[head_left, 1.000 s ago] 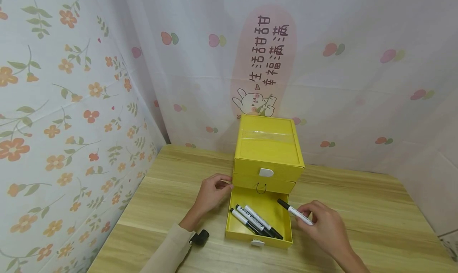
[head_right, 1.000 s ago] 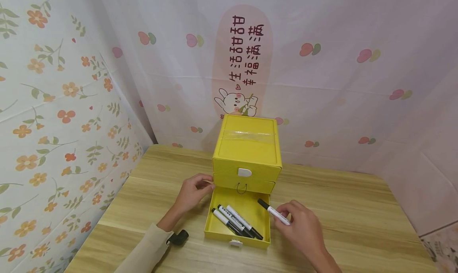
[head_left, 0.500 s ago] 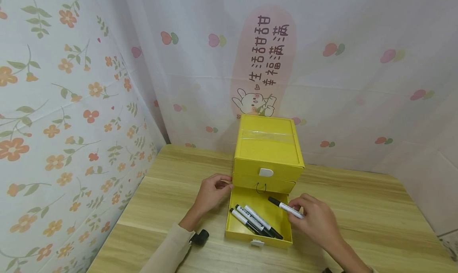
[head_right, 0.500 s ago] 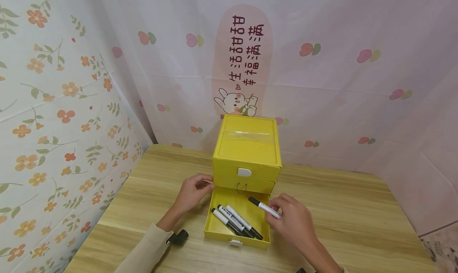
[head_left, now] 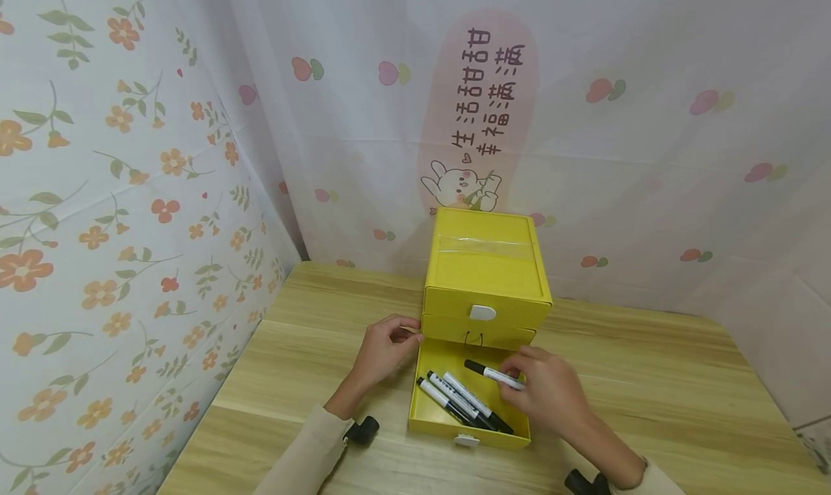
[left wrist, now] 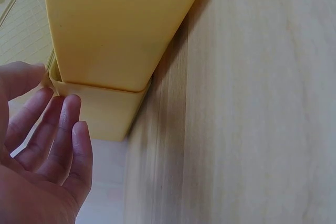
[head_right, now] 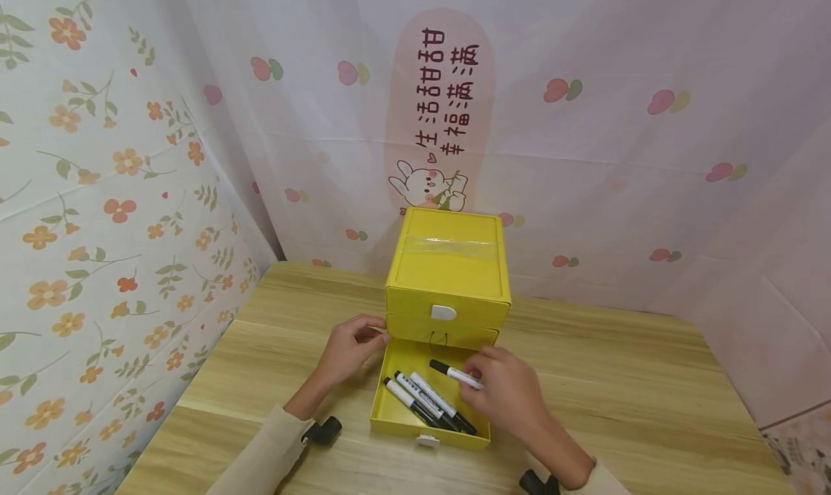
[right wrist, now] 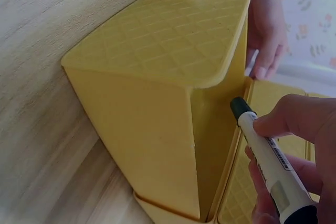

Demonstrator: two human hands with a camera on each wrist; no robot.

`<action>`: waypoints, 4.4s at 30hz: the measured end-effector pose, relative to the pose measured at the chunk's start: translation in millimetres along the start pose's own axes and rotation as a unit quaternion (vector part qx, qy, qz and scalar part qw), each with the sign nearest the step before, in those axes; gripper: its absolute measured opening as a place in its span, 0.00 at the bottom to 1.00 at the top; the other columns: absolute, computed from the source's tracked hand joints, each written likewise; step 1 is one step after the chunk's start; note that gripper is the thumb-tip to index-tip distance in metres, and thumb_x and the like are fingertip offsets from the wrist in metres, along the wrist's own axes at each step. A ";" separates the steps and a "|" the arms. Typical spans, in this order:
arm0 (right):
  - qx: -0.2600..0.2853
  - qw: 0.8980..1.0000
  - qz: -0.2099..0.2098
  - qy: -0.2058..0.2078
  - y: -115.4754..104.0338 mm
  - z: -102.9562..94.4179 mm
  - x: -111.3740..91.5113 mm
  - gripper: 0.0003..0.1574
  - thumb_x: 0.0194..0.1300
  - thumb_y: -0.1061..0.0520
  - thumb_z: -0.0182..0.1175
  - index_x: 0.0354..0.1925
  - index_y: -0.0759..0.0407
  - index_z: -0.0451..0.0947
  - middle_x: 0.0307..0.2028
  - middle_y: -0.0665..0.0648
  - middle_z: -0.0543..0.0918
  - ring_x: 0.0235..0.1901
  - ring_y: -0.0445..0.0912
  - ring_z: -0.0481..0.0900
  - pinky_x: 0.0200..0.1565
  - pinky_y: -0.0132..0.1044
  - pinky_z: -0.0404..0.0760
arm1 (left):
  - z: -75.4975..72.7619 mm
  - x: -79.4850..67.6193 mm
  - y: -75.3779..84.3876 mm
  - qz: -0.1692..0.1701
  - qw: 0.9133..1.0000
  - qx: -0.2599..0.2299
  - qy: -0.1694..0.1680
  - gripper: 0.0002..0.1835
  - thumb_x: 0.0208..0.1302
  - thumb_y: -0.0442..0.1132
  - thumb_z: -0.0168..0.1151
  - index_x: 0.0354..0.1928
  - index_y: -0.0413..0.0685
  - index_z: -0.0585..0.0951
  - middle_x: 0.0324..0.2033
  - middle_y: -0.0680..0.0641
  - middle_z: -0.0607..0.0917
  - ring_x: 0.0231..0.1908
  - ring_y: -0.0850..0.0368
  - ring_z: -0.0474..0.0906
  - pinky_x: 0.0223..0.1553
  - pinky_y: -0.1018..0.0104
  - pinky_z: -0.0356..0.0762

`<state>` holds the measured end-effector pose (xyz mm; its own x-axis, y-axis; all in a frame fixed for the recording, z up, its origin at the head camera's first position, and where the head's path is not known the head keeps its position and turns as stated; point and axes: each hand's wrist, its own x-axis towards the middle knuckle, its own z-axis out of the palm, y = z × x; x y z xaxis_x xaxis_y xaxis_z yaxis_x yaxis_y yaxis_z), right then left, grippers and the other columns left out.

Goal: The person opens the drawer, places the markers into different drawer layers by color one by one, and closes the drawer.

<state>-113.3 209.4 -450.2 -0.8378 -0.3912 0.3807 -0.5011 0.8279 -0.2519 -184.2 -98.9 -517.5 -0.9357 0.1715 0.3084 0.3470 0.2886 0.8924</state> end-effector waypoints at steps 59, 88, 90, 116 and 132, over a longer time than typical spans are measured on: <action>-0.016 0.982 -0.057 -0.182 -8.4 16.5 27.1 0.33 0.59 0.58 0.79 0.15 0.44 0.63 0.16 0.38 0.53 0.17 0.33 0.51 0.18 0.28 0.48 | 0.6 -0.8 1.6 -0.004 1.000 0.009 0.000 0.08 0.71 0.34 0.76 0.50 0.44 0.91 0.47 0.47 0.92 0.42 0.54 0.92 0.46 0.63 0.90; 0.098 0.992 -0.070 0.039 -32.8 1.3 -38.4 0.16 0.50 0.61 0.83 0.33 0.46 0.87 0.26 0.32 0.80 0.23 0.23 0.67 0.22 0.20 0.66 | 0.9 -3.1 1.7 -0.017 1.000 0.016 0.000 0.11 0.72 0.37 0.75 0.53 0.44 0.91 0.49 0.45 0.92 0.43 0.51 0.92 0.47 0.60 0.90; 0.108 0.990 -0.080 0.047 -36.7 4.7 -42.2 0.17 0.50 0.63 0.82 0.33 0.46 0.87 0.26 0.31 0.79 0.23 0.22 0.67 0.22 0.18 0.65 | 1.1 -4.1 1.7 -0.019 1.000 0.021 -0.004 0.11 0.73 0.37 0.75 0.54 0.45 0.91 0.49 0.46 0.92 0.44 0.51 0.91 0.48 0.60 0.90; 0.026 0.998 -0.044 -0.026 -52.7 27.3 -65.4 0.05 0.58 0.58 0.81 0.34 0.50 0.93 0.27 0.42 0.89 0.21 0.27 0.72 0.21 0.28 0.71 | -0.2 -3.6 -5.6 0.088 0.982 0.168 -0.008 0.08 0.73 0.33 0.73 0.50 0.40 0.93 0.44 0.45 0.94 0.41 0.55 0.91 0.47 0.55 0.91; -0.027 0.991 -0.104 0.082 -47.8 41.9 -58.4 0.14 0.47 0.59 0.86 0.28 0.45 0.89 0.24 0.39 0.86 0.19 0.32 0.78 0.15 0.27 0.69 | 1.3 -3.8 -5.4 0.102 0.978 0.180 0.001 0.06 0.72 0.33 0.74 0.47 0.41 0.94 0.42 0.47 0.95 0.40 0.56 0.92 0.45 0.56 0.91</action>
<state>-49.5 175.9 -497.7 -0.6693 -0.4879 0.5604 -0.6430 0.7583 -0.1077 -182.5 -99.9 -523.9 -0.8451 0.2576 0.4685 0.5255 0.5614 0.6393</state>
